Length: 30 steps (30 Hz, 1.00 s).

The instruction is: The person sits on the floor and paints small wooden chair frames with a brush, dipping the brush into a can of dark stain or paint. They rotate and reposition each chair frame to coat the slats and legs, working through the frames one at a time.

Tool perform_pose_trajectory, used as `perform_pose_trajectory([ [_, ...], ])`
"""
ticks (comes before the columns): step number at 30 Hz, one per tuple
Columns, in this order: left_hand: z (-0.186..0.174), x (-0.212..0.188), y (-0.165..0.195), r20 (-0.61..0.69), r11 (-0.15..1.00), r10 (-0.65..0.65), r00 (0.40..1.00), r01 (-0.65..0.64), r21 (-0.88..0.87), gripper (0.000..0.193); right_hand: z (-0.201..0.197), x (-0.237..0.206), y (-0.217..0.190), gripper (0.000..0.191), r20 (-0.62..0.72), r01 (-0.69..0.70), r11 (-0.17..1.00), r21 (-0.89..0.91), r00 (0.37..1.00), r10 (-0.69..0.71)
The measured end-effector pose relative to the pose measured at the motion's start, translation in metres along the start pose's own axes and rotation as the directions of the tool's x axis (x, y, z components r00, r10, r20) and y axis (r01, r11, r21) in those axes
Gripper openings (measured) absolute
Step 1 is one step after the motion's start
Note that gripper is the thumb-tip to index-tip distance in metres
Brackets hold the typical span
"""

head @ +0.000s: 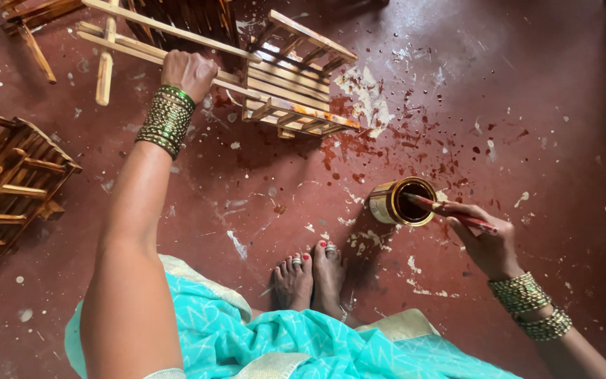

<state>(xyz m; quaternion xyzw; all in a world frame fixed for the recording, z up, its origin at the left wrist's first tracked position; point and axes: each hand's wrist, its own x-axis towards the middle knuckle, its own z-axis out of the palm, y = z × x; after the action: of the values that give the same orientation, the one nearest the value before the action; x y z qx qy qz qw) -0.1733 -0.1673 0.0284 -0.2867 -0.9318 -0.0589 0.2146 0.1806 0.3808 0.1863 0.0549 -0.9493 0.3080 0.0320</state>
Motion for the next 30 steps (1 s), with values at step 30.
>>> perform_pose_trajectory([
  [30, -0.006, -0.001, 0.006, 0.039, 0.992, 0.021, 0.999, -0.025, 0.124, 0.029, -0.037, -0.003, 0.023, 0.024, -0.02, -0.282, 0.722, 0.631, 0.925, 0.379],
])
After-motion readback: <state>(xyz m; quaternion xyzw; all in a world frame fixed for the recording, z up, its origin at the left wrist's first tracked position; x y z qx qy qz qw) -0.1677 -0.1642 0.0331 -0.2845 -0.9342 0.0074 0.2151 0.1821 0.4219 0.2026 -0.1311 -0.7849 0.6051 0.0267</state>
